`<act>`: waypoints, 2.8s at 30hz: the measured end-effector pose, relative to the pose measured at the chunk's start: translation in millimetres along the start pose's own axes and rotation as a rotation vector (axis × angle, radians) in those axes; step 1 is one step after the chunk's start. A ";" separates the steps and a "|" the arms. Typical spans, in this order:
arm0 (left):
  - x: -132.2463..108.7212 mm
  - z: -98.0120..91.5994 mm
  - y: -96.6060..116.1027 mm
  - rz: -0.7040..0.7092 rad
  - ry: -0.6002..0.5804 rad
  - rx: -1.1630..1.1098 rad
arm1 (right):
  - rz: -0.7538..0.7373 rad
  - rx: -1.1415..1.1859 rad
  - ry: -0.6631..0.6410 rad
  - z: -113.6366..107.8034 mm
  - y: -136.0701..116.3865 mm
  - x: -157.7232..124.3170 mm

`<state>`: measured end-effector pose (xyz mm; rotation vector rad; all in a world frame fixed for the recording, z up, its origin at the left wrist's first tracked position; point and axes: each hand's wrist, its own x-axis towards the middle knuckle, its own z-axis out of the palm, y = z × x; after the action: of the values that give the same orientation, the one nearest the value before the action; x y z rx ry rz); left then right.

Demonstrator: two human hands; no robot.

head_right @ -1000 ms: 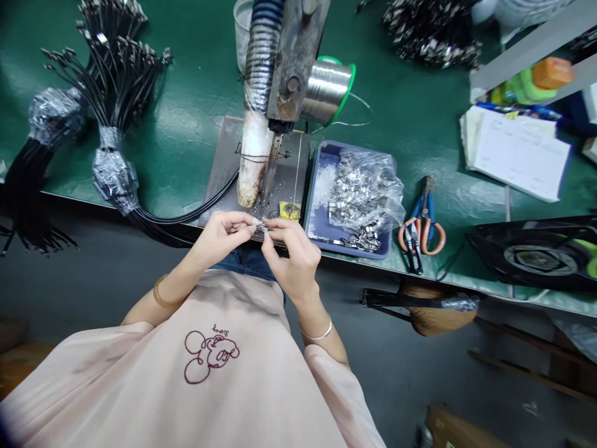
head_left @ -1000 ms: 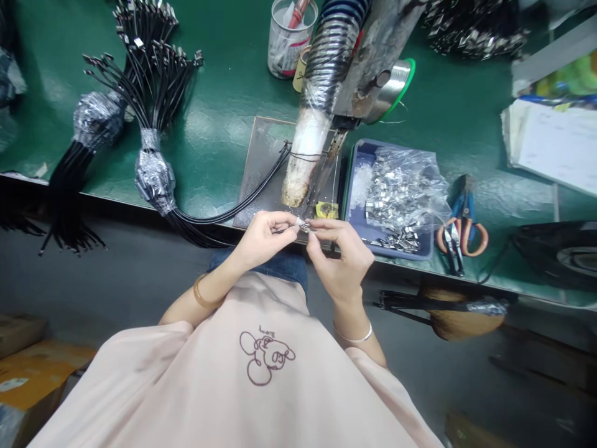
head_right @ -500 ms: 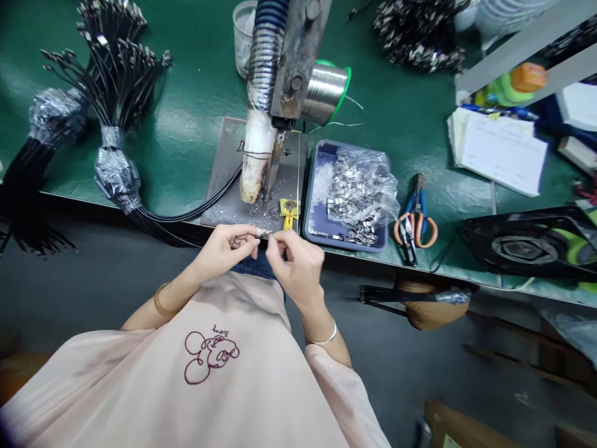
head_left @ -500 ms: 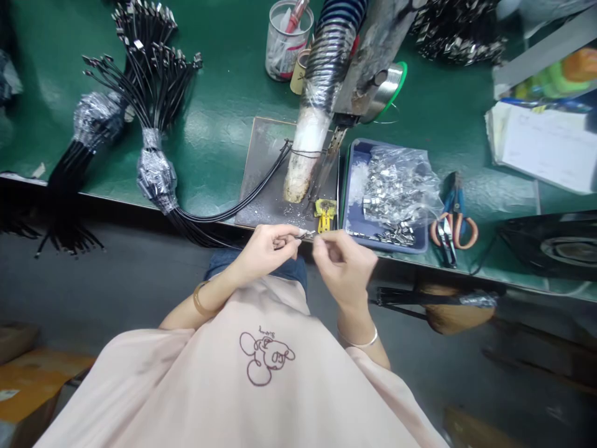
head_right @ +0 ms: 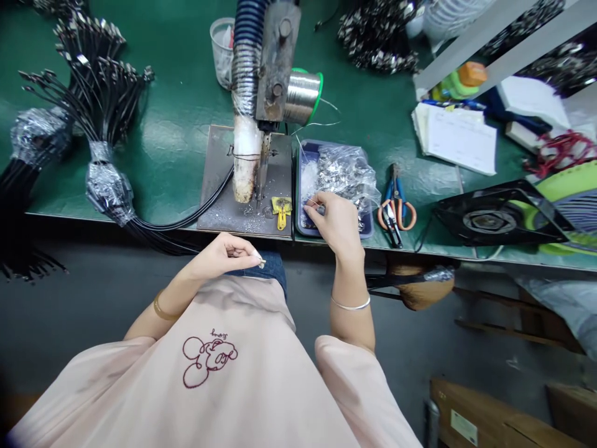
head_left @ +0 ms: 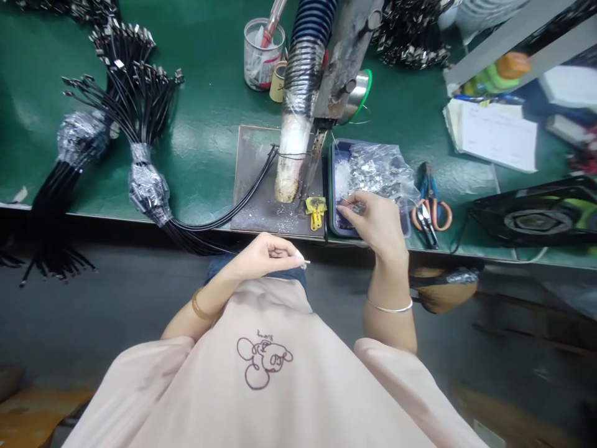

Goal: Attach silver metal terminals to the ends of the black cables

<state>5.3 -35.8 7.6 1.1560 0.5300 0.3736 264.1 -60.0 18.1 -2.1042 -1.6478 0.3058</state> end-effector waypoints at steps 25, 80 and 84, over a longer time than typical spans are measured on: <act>14.1 22.3 -5.0 0.229 0.569 0.263 | 0.014 0.613 0.167 35.7 -69.9 -62.2; 33.0 5.1 8.7 0.270 0.577 0.118 | -0.469 0.333 0.480 48.8 -71.3 -49.7; 30.5 3.6 6.5 0.239 0.540 0.110 | -0.481 0.327 0.454 47.1 -70.2 -53.8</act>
<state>32.4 -19.7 8.6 1.2287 0.8921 0.8849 169.0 -88.6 4.9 -1.3593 -1.6253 -0.0563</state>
